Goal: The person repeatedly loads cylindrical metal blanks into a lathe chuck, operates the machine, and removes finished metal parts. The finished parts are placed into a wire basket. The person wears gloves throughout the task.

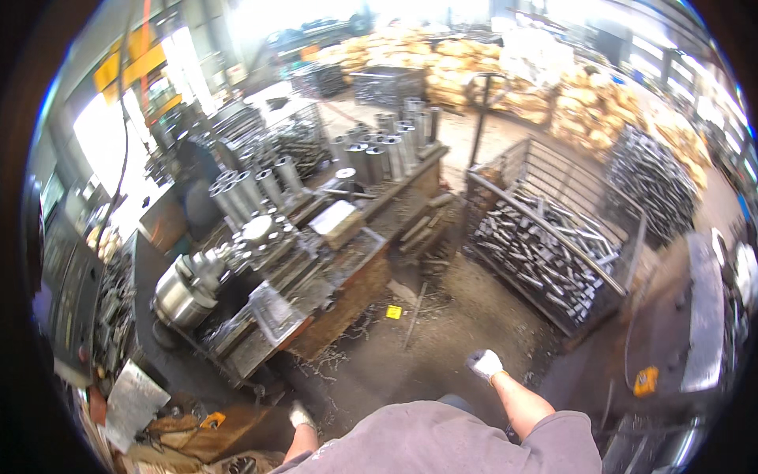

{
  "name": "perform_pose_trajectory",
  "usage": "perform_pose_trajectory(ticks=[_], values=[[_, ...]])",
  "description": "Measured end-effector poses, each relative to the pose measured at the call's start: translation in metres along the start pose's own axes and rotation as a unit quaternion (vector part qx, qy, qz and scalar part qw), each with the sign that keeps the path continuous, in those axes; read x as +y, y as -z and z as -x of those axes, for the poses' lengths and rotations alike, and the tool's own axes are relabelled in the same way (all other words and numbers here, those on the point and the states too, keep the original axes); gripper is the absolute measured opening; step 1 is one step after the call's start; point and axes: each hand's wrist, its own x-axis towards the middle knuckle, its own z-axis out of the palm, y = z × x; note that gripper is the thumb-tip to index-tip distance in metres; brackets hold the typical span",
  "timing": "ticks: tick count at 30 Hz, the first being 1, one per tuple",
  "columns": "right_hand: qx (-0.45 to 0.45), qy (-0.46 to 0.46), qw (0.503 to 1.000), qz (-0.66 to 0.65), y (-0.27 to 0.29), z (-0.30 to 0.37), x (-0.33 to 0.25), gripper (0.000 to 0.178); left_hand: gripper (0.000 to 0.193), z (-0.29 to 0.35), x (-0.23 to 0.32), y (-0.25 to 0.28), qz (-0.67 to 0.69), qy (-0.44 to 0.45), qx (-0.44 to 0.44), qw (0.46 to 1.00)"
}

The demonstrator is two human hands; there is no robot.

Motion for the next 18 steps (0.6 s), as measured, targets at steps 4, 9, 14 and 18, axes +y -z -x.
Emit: perform_pose_trajectory(ticks=[4, 9, 14, 18], values=[[-0.056, 0.131, 0.989, 0.025, 0.032, -0.050, -0.132, 0.034, 0.063, -0.008, 0.031, 0.098, -0.115, -0.113, 0.398, 0.903], [-0.104, 0.229, 0.967, -0.030, 0.052, -0.128, -0.259, 0.034, 0.069, 0.028, 0.147, 0.156, 0.057, -0.064, 0.432, 0.898], [-0.142, 0.313, 0.934, -0.099, 0.085, -0.185, -0.384, 0.034, 0.063, -0.012, 0.117, 0.191, -0.100, -0.195, 0.491, 0.843], [-0.187, 0.433, 0.878, -0.086, 0.131, -0.211, -0.480, 0.028, 0.053, 0.001, 0.167, 0.190, 0.340, 0.018, 0.310, 0.888]])
